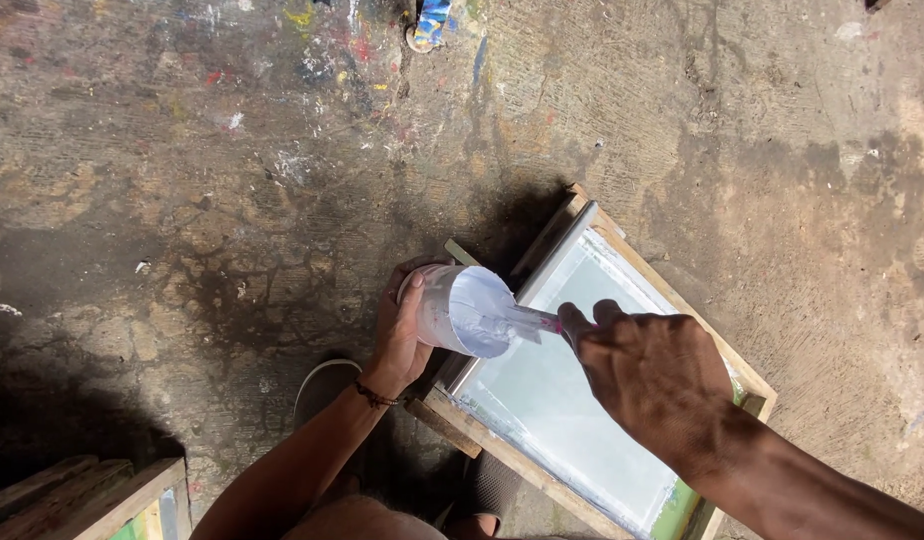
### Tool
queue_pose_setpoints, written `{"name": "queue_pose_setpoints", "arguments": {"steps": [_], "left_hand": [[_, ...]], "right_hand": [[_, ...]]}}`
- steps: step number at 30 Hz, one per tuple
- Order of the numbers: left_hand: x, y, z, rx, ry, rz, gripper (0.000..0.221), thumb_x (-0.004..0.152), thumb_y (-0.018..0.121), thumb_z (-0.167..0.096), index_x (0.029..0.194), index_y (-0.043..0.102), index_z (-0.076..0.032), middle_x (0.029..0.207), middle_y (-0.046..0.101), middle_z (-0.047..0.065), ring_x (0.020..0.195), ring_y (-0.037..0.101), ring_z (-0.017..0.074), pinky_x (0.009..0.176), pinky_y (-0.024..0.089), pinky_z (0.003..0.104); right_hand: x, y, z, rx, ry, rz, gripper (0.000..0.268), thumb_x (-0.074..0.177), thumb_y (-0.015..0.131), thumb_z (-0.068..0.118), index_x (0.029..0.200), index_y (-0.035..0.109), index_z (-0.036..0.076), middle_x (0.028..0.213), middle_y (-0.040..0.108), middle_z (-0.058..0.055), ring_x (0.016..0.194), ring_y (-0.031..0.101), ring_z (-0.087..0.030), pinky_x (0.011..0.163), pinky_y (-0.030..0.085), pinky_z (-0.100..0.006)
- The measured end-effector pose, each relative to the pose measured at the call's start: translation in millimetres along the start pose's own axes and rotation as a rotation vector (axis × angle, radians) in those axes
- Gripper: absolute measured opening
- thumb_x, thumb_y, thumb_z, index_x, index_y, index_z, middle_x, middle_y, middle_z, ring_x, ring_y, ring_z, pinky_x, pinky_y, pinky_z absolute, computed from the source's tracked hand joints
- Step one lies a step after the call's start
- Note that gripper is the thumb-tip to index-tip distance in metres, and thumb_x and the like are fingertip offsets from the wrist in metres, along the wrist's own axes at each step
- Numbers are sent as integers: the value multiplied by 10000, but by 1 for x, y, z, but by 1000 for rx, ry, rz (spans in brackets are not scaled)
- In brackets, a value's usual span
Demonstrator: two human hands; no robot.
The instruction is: Applying ink to a screen printing frame and cleaning the squeegee with a spatula.
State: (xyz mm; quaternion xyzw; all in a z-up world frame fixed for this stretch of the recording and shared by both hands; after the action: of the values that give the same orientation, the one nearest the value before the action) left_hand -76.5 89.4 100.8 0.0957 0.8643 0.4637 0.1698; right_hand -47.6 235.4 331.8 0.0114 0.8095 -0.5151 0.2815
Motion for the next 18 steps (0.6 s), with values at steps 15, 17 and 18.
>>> {"name": "queue_pose_setpoints", "arguments": {"steps": [15,17,18], "left_hand": [[-12,-24,51,20,-15,-292,209,1011,611,-212,1177,572,-91,1177,724,148,1026,730,220,861,642,398],[-14,-16,57,-46,-89,-233,238,994,648,-225,1162,548,-91,1201,709,184,1032,729,273,849,644,408],[-14,-13,56,-44,-88,-235,238,994,648,-225,1162,548,-91,1201,709,184,1032,729,273,849,644,408]], "right_hand": [[13,32,7,558,167,734,436,1001,411,457,1212,637,148,1021,719,-118,1044,718,-349,932,531,-593],[27,9,10,655,82,801,396,968,446,323,1023,779,114,948,765,-187,1007,735,-400,906,536,-611],[28,17,10,656,80,800,396,968,446,323,1023,779,114,948,765,-187,1007,735,-400,906,536,-611]]}}
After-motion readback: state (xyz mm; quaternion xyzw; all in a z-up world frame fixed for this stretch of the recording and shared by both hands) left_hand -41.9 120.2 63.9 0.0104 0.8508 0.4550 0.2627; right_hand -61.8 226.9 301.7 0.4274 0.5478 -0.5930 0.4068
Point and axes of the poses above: each hand's wrist, its own x-axis towards the middle knuckle, its own y-axis out of the palm, z = x × y, the point moved 7 cm from there along x, towards the middle knuckle
